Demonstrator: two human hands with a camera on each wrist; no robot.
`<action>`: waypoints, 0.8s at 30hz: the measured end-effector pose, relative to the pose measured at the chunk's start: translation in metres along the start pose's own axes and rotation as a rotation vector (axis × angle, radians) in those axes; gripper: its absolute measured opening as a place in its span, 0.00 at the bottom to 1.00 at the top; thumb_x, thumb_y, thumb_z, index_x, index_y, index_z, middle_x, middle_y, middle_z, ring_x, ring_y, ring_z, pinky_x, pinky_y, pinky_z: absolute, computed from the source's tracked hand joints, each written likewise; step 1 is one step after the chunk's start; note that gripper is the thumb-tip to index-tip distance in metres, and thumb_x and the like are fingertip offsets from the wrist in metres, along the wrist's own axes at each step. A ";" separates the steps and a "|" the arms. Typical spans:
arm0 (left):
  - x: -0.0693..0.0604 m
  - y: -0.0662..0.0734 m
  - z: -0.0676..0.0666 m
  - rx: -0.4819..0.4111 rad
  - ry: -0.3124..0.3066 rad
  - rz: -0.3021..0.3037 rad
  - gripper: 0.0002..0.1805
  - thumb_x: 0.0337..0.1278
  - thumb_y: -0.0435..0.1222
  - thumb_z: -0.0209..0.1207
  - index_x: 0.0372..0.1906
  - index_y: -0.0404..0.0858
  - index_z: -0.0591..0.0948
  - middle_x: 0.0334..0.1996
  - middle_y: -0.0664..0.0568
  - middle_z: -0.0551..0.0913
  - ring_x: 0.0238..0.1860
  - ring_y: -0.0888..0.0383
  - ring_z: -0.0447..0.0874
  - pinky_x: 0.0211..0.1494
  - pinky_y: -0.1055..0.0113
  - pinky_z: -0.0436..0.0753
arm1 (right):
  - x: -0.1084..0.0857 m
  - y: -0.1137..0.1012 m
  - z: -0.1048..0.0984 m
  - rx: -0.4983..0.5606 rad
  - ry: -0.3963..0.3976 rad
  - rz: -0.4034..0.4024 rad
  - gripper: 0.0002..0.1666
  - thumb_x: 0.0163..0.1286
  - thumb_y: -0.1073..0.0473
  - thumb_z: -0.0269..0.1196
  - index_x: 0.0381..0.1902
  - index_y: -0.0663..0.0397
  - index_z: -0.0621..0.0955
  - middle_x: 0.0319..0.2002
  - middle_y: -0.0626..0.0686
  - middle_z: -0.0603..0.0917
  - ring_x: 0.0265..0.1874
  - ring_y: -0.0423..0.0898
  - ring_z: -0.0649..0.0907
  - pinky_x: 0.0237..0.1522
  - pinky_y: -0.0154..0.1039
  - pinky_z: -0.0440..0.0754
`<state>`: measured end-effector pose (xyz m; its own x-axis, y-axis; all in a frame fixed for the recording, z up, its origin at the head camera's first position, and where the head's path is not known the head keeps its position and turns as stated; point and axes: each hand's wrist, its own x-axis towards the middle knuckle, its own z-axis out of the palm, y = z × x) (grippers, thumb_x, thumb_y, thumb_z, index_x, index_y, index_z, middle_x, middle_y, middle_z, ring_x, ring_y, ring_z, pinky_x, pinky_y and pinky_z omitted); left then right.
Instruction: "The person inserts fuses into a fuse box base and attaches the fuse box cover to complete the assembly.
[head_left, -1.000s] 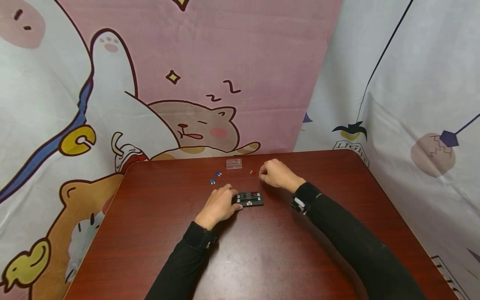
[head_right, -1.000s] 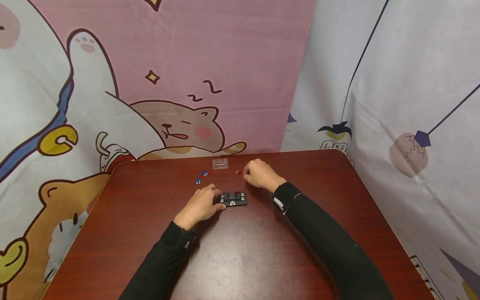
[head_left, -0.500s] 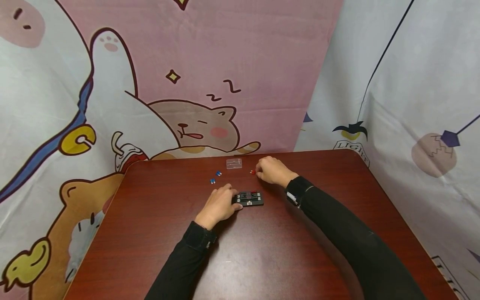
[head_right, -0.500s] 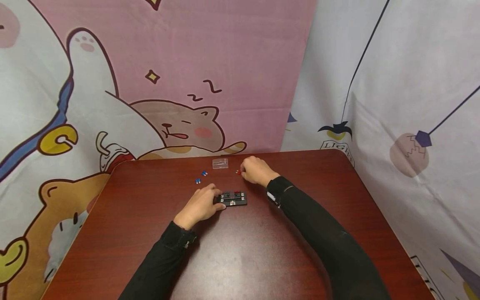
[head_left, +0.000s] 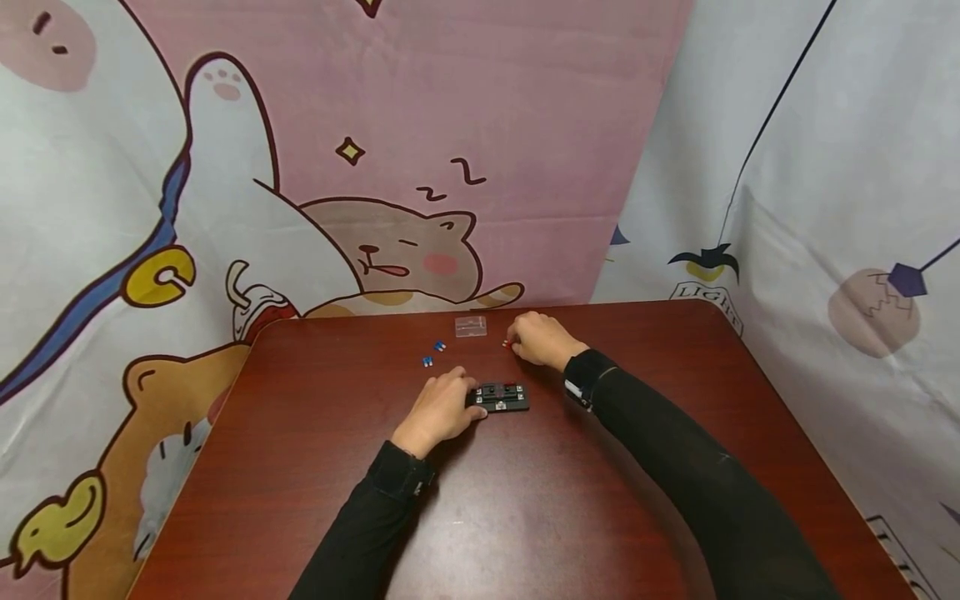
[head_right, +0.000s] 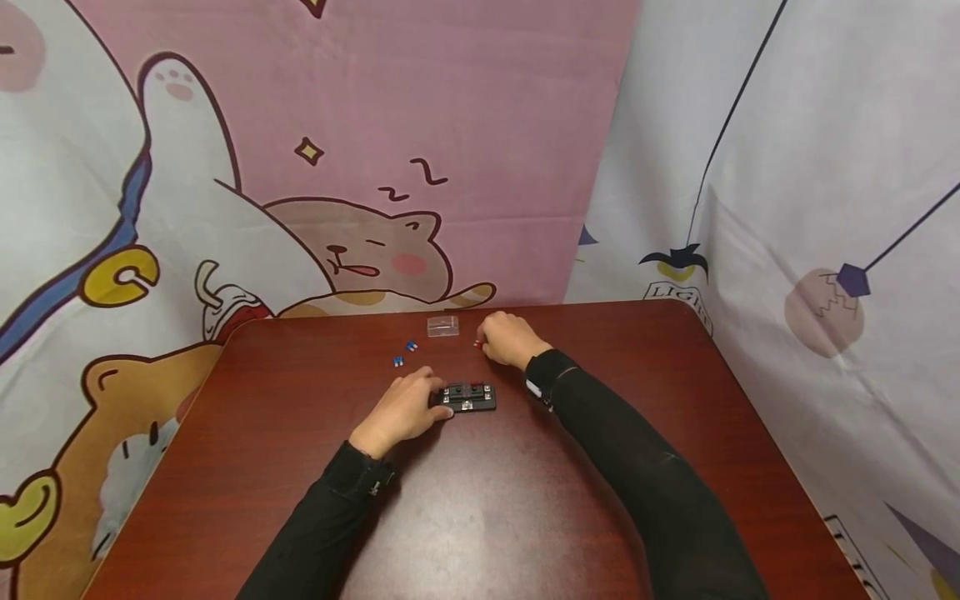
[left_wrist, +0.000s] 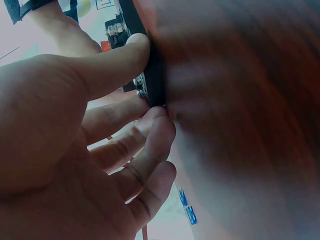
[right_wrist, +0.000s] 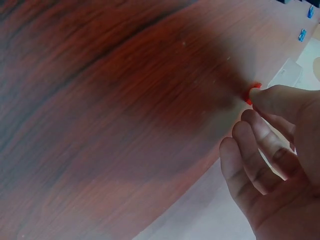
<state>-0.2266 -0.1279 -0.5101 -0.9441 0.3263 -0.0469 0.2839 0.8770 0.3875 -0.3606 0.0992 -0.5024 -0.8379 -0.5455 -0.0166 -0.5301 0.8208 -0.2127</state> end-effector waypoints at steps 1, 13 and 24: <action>0.000 0.000 0.000 0.000 0.001 0.000 0.27 0.69 0.48 0.76 0.65 0.39 0.88 0.53 0.48 0.84 0.50 0.50 0.84 0.62 0.51 0.78 | 0.000 0.000 0.000 -0.005 -0.001 -0.002 0.12 0.77 0.58 0.71 0.54 0.52 0.93 0.54 0.54 0.94 0.55 0.53 0.91 0.60 0.53 0.89; 0.000 0.001 0.000 0.001 -0.004 -0.014 0.27 0.69 0.48 0.76 0.66 0.39 0.88 0.54 0.48 0.84 0.50 0.50 0.84 0.63 0.50 0.79 | 0.005 0.001 0.002 -0.020 -0.013 -0.019 0.11 0.78 0.58 0.70 0.54 0.50 0.93 0.54 0.53 0.93 0.56 0.52 0.90 0.60 0.53 0.89; 0.000 0.000 0.000 0.004 -0.002 -0.005 0.28 0.69 0.48 0.76 0.66 0.38 0.87 0.55 0.47 0.84 0.52 0.49 0.85 0.63 0.50 0.78 | 0.006 0.001 0.000 -0.066 -0.060 -0.031 0.09 0.80 0.55 0.70 0.49 0.50 0.93 0.50 0.52 0.92 0.50 0.52 0.90 0.55 0.51 0.89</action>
<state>-0.2266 -0.1274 -0.5101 -0.9451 0.3228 -0.0509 0.2801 0.8802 0.3832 -0.3658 0.0968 -0.5025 -0.8128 -0.5785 -0.0694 -0.5649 0.8116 -0.1490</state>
